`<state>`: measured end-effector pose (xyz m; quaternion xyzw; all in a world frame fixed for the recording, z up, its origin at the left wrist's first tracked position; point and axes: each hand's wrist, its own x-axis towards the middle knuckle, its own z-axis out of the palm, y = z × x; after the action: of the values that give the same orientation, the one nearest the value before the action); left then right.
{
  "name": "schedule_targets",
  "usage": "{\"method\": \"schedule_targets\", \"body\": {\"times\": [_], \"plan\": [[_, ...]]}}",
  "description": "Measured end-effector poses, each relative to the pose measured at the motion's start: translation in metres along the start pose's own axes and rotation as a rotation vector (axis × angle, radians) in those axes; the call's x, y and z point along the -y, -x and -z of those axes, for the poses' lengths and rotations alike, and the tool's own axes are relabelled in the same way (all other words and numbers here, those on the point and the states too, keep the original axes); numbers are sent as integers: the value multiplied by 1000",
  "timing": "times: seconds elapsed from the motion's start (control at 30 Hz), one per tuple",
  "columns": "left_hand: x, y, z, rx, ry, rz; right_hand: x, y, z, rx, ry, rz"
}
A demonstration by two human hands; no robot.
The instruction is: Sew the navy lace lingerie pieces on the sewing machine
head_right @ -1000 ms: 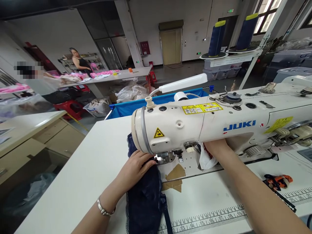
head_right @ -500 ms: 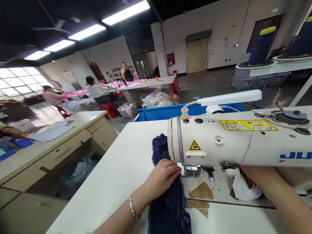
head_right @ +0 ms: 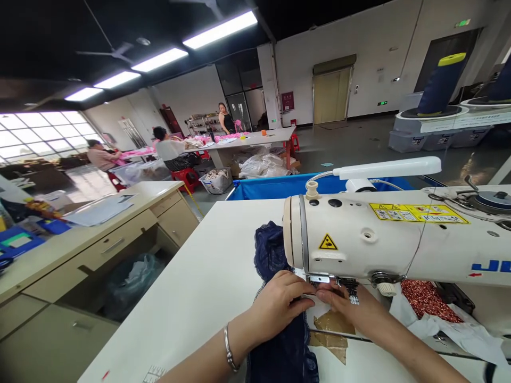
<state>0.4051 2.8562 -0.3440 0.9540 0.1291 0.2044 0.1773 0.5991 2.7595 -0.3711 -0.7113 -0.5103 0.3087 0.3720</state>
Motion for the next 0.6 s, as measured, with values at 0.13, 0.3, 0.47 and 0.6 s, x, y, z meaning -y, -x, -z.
{"method": "schedule_targets", "body": {"times": [0.13, 0.3, 0.47, 0.6], "plan": [[0, 0, -4, -6, -1, 67, -5, -4, -22, 245, -269, -102], [1, -1, -5, -50, -13, 55, 1, -1, -20, 171, -283, -131], [1, -2, -5, -100, 124, 89, 13, 1, -18, 180, -382, -93], [2, -3, -5, -117, 121, 57, 10, 0, -18, 193, -451, -84]]}}
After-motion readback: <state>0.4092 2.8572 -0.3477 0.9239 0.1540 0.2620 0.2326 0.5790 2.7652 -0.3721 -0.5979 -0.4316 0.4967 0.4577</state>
